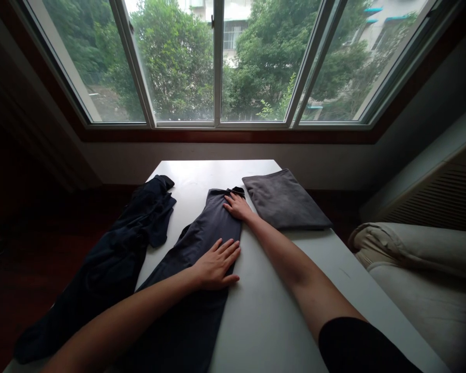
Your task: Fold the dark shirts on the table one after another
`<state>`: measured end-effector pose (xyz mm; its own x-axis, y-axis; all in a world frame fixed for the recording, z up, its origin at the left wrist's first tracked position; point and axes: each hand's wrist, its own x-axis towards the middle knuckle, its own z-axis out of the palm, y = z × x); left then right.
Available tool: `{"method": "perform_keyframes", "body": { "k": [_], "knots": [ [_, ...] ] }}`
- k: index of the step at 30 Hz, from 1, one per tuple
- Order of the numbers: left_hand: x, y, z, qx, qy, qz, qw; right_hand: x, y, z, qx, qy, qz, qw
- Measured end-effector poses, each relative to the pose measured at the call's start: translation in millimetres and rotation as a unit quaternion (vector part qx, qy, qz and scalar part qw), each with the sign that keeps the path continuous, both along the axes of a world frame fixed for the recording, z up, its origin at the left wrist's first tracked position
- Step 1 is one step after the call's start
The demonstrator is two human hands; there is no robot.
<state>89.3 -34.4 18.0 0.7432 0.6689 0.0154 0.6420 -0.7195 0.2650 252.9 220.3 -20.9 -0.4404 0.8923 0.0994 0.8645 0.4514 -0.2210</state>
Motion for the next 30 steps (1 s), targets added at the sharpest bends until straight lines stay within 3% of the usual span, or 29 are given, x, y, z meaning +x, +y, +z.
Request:
{"method": "perform_keyframes", "body": {
  "k": [11,18,21,23,27,30],
  "knots": [
    [-37,-107,16.8,-0.039,0.022,-0.009,0.999,2,-3,-1.0,0.006,0.033,-0.002,0.999],
    [-53,-150,31.2,-0.070,0.024,0.002,0.997,2,-4,-0.5,0.010,0.052,-0.012,0.999],
    [-56,-144,35.8,-0.058,0.016,0.016,0.998,3,-6,2.9,0.017,0.062,-0.013,0.998],
    [-59,-126,36.3,-0.018,-0.010,0.056,0.998,1,-9,8.3,0.036,0.073,-0.009,0.997],
    [-71,-69,29.6,0.056,-0.059,0.150,0.985,-10,-22,22.8,0.072,0.086,0.029,0.993],
    [-85,-26,13.8,0.075,-0.044,0.190,0.978,-23,-37,27.2,0.057,0.065,0.085,0.993]
  ]
}}
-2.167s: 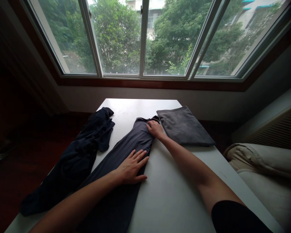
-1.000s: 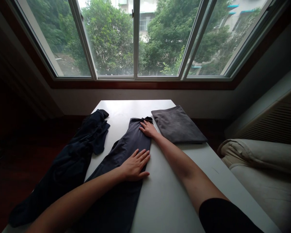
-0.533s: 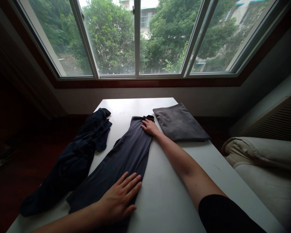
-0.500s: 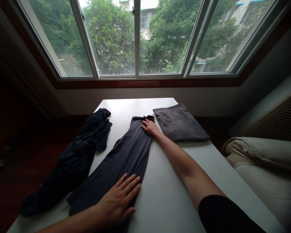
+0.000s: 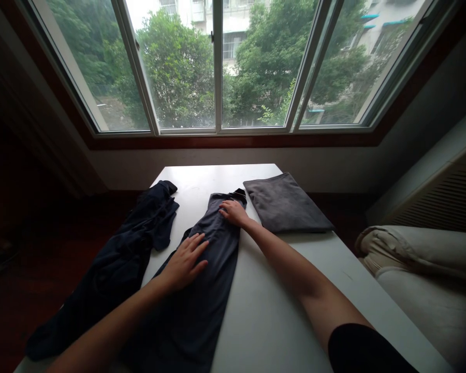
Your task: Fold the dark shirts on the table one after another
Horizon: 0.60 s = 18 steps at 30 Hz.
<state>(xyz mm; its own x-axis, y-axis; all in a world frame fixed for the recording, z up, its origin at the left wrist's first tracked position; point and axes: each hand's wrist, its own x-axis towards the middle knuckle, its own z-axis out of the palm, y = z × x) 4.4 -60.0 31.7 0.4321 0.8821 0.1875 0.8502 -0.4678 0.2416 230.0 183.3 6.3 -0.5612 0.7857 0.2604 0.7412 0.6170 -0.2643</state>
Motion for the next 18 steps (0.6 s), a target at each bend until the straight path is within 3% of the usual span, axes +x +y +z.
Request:
{"method": "perform_keyframes", "body": {
  "k": [3,6,12,18],
  "knots": [
    [-15,25,-20.7,-0.006,0.023,0.046,0.999,-10,-14,-5.5,-0.024,-0.036,0.010,0.999],
    [-26,27,-33.4,-0.013,0.036,0.061,0.997,-15,-18,-14.6,-0.037,-0.061,-0.002,0.997],
    [-39,3,-31.1,-0.016,0.051,0.059,0.997,-17,1,-22.0,-0.043,-0.078,0.018,0.996],
    [-39,-18,-28.9,-0.042,0.061,0.091,0.993,-21,26,-15.3,-0.043,-0.081,0.034,0.995]
  ]
}}
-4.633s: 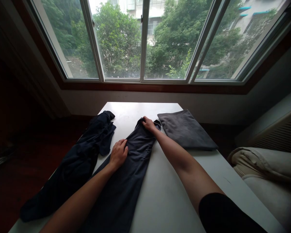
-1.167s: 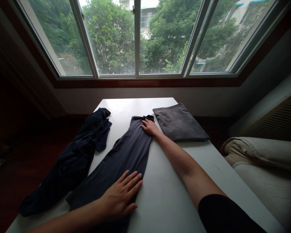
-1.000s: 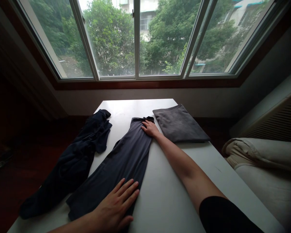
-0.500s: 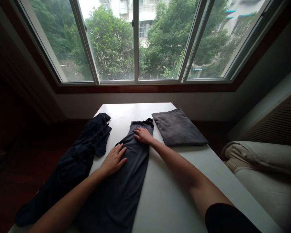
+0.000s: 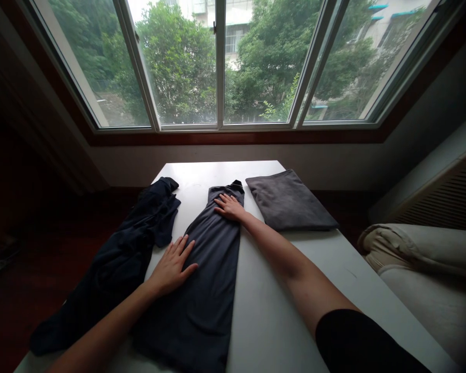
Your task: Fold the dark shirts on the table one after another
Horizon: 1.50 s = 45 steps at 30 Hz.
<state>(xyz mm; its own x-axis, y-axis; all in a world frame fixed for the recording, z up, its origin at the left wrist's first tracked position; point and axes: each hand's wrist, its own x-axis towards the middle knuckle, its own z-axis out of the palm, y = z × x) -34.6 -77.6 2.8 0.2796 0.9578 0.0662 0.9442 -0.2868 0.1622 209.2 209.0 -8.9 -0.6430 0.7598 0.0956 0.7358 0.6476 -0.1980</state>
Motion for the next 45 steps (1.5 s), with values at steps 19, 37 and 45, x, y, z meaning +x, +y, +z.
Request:
{"method": "perform_keyframes", "body": {
  "k": [19,37,45],
  "knots": [
    [-37,-72,46.8,-0.066,-0.074,-0.143,0.985,109,-214,33.7,-0.007,0.149,0.249,0.957],
    [-25,-106,36.0,0.003,-0.146,-0.216,0.965,91,-299,28.0,-0.133,0.309,0.145,0.930],
    [9,-100,57.9,-0.182,-0.383,-0.114,0.899,99,-298,39.5,-0.432,0.482,-0.030,0.762]
  ]
}}
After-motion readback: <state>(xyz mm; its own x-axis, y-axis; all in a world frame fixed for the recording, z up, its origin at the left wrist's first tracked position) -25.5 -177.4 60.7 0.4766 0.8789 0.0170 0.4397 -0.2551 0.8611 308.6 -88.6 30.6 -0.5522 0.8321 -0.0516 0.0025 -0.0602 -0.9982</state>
